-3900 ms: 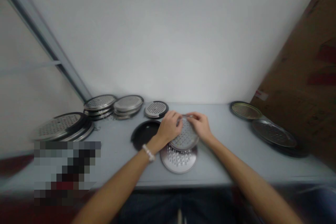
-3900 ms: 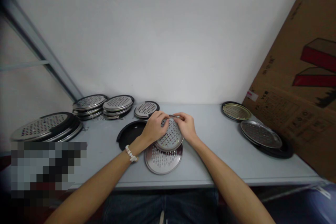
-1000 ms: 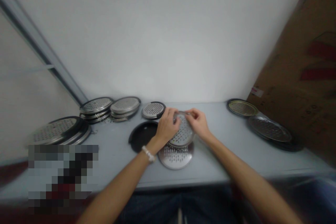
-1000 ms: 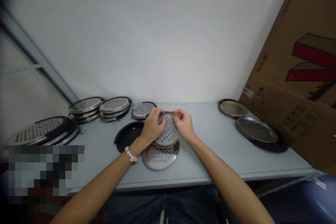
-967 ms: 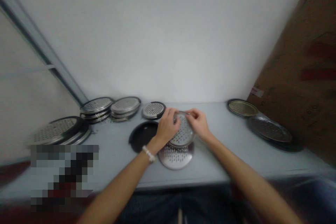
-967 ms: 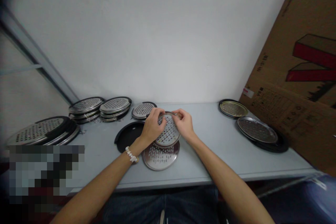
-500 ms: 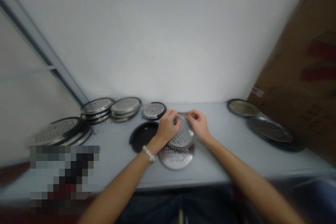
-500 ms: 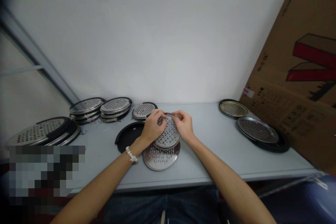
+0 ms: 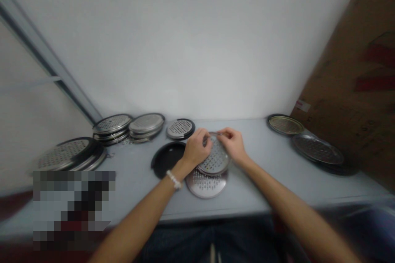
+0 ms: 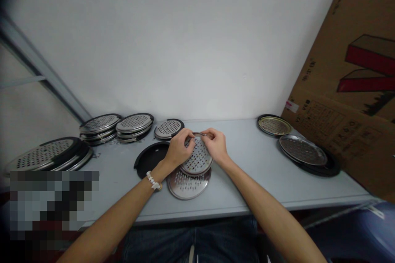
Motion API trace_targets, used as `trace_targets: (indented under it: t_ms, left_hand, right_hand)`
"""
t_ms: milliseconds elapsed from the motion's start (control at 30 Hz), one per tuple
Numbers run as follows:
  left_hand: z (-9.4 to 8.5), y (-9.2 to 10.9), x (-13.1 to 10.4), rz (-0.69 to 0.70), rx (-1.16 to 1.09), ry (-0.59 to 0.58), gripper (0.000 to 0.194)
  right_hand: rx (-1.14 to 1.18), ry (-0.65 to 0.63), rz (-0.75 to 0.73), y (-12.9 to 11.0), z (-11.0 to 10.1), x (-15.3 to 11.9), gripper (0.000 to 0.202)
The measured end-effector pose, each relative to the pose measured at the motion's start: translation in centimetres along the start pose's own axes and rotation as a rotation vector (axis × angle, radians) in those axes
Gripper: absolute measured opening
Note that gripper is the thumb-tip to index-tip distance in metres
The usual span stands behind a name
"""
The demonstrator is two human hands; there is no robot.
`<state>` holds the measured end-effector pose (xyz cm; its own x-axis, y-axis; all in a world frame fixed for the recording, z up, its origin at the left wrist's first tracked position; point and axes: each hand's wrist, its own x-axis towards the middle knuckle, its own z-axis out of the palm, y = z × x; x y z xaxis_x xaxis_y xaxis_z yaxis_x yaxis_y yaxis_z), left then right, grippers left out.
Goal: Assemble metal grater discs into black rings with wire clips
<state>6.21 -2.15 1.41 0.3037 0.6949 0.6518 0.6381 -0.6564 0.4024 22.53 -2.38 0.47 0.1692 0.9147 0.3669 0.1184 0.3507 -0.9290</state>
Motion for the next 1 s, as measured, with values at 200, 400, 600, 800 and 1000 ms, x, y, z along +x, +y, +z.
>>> trace_targets:
  t_ms: [200,400,600,800,1000]
  left_hand:
    - [-0.3,-0.5,0.3,0.02,-0.102,-0.023,0.022]
    - [-0.3,-0.6,0.2,0.067,-0.114,-0.003,0.023]
    - [-0.3,-0.3,-0.2,0.123,0.067,0.122,0.026]
    - [-0.6,0.2,-0.5,0.131,0.204,0.025,0.033]
    - [-0.2,0.5,-0.6,0.142,0.199,0.009,0.037]
  right_hand:
    - [0.023,-0.001,0.011,-0.1,-0.3,0.2,0.018]
    - [0.044,0.013,0.017,-0.2,-0.5,0.4,0.018]
    - [0.052,0.016,-0.001,-0.3,-0.5,0.4,0.016]
    - [0.015,-0.007,-0.028,-0.3,-0.3,0.1,0.015]
    - [0.007,0.006,-0.047,-0.3,-0.3,0.2,0.015]
